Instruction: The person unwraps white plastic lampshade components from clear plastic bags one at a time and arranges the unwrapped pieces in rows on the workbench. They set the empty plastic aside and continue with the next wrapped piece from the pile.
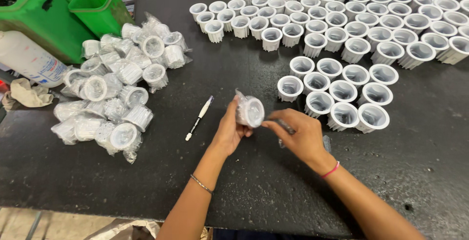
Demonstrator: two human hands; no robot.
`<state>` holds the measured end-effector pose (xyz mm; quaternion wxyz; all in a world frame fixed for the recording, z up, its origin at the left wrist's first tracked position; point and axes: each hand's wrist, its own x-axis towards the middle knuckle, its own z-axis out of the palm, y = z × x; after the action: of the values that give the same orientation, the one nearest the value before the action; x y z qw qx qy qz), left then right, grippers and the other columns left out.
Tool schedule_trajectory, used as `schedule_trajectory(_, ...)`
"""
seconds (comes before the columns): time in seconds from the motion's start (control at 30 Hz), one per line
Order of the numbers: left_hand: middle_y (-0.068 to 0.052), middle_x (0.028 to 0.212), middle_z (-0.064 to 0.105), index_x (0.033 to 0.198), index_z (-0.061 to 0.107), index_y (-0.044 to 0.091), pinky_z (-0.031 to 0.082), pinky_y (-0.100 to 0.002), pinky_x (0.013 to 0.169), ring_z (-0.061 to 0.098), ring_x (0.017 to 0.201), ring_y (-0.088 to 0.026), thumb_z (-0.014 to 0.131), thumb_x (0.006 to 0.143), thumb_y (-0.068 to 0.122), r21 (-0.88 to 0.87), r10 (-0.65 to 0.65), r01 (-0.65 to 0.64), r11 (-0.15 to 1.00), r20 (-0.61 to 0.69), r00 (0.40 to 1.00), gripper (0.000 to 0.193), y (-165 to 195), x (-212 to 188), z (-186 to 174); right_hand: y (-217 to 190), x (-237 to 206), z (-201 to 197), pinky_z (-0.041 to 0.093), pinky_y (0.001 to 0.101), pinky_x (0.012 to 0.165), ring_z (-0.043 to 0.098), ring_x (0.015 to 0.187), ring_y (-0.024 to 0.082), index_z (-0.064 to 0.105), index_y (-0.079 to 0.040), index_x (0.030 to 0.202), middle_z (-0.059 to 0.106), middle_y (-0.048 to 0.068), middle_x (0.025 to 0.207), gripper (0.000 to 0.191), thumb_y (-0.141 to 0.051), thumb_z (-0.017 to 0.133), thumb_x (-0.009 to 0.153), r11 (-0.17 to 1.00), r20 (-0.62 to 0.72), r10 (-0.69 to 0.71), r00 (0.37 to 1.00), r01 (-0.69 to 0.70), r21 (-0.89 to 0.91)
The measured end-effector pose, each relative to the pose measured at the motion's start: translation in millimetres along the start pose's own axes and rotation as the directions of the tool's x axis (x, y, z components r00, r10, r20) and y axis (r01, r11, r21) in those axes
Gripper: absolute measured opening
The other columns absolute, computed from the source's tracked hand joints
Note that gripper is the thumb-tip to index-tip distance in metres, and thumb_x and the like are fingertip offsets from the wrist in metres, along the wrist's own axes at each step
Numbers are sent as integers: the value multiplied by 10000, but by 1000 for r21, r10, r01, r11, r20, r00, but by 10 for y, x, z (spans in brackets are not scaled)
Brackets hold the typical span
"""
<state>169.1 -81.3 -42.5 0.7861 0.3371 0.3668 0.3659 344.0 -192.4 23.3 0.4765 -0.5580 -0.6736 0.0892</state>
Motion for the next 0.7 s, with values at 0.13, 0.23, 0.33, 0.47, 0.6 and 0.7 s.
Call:
schedule_trajectory(0.13, -19, 765, 629, 1070, 628, 98, 410, -268, 451, 543, 573, -112, 410, 1026, 590, 169, 28, -43, 985, 89, 996, 541, -109, -20, 71, 2, 0, 30, 483, 356, 529, 622, 585, 197, 754, -129, 1103, 610, 40, 710, 260, -233, 774, 865, 975, 66, -107, 992, 118, -190)
schedule_trajectory(0.23, -13, 725, 599, 1044, 634, 100, 381, -254, 407, 514, 525, -100, 401, 1021, 590, 198, 35, -55, 979, 105, 994, 542, -146, -28, 92, 43, -21, 44, 496, 380, 548, 651, 644, 223, 729, -144, 1126, 640, 34, 746, 288, -253, 772, 863, 958, 104, -111, 988, 134, -253)
schedule_trajectory(0.33, -13, 663, 572, 980, 638, 79, 324, -238, 351, 471, 456, -88, 379, 1031, 598, 286, 50, -68, 956, 72, 996, 583, -153, -41, 98, 92, -38, 68, 506, 399, 567, 668, 701, 249, 706, -139, 1098, 667, 29, 802, 269, -255, 764, 862, 956, 141, -121, 983, 153, -249)
schedule_trajectory(0.47, -6, 618, 534, 907, 611, 62, 299, -226, 337, 452, 436, -75, 379, 1059, 604, 345, 52, -63, 936, 43, 998, 609, -159, -78, 150, 114, -48, 103, 512, 407, 579, 679, 729, 261, 697, -139, 1018, 685, 24, 832, 203, -220, 764, 844, 959, 177, -86, 980, 130, -252)
schedule_trajectory(0.6, 11, 632, 549, 938, 626, 108, 307, -235, 339, 451, 433, -76, 399, 1028, 556, 379, 182, -162, 911, -18, 983, 510, -96, -88, 176, 116, -21, 43, 531, 378, 605, 692, 755, 250, 691, -128, 1002, 710, 19, 902, 176, -189, 755, 850, 974, 80, -124, 989, 137, -183)
schedule_trajectory(0.7, 4, 626, 550, 949, 609, 118, 347, -245, 349, 481, 446, -79, 416, 1028, 505, 514, 410, -260, 817, -202, 890, 440, 17, -51, 73, 116, -1, -14, 527, 368, 575, 685, 670, 231, 709, -123, 1001, 732, 5, 907, 179, -200, 763, 848, 984, 108, 35, 993, -16, -176)
